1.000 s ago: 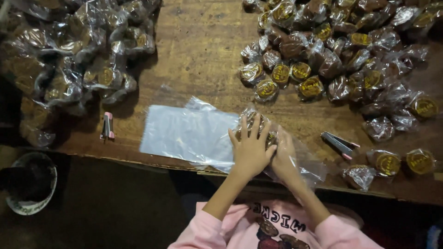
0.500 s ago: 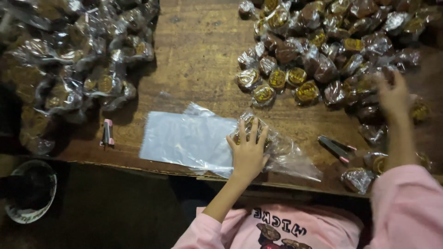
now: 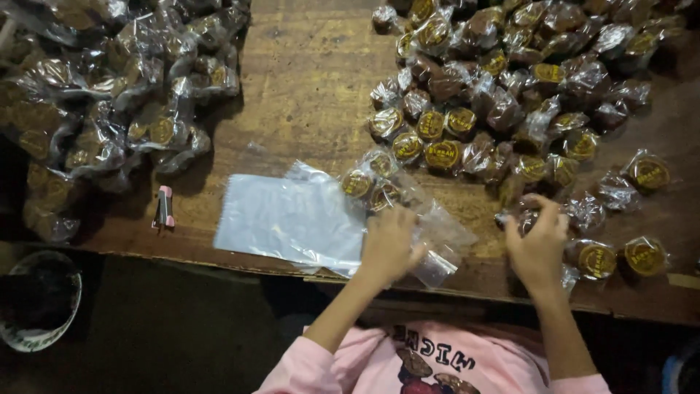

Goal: Packing individually wrapped bread items into larger plastic bags and sealing them with a stapler.

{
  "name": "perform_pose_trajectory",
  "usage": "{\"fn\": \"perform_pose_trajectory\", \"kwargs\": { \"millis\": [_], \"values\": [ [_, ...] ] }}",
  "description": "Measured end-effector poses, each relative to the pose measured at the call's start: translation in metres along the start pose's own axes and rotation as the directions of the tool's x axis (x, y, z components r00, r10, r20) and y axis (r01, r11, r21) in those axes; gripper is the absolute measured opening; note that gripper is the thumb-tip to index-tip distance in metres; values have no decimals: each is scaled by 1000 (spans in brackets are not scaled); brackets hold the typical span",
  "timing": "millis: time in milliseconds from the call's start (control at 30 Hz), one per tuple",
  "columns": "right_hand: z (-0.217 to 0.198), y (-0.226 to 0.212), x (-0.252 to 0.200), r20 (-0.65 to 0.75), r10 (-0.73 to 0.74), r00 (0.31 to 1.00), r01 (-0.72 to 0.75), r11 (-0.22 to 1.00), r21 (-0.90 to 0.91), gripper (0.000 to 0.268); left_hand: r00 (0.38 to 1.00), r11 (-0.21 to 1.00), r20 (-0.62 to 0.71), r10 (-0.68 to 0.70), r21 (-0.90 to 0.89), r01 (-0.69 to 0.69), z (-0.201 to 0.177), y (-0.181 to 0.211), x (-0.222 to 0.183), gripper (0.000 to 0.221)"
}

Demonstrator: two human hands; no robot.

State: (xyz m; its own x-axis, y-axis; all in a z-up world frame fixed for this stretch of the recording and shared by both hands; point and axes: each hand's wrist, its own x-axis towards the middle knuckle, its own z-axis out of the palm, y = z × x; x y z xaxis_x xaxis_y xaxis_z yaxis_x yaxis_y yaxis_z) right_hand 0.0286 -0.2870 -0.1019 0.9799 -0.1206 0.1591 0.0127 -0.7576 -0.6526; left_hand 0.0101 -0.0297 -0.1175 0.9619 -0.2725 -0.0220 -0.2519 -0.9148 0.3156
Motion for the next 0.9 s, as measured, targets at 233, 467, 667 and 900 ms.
{"fn": "perform_pose_trajectory", "kwargs": {
  "millis": [233, 467, 667, 900],
  "values": [
    [30, 23, -17, 245, 174, 954, -182, 983, 8, 62, 952, 992, -282, 119, 69, -103, 65, -22, -2, 23],
    [-20, 7, 50, 247, 230, 941, -260, 961, 96, 56, 986, 998, -161, -53, -52, 45, 70, -27, 5, 32],
    [-42, -31, 57, 228, 192, 955, -274, 865, 420, 37, 990, 977, -77, -117, -188, 101, 18, -4, -14, 45],
    [61, 77, 61, -228, -564, 794, 293, 683, -669, 59, 952, 991, -285, -109, -111, 80, 40, 2, -21, 59]
  ]
}}
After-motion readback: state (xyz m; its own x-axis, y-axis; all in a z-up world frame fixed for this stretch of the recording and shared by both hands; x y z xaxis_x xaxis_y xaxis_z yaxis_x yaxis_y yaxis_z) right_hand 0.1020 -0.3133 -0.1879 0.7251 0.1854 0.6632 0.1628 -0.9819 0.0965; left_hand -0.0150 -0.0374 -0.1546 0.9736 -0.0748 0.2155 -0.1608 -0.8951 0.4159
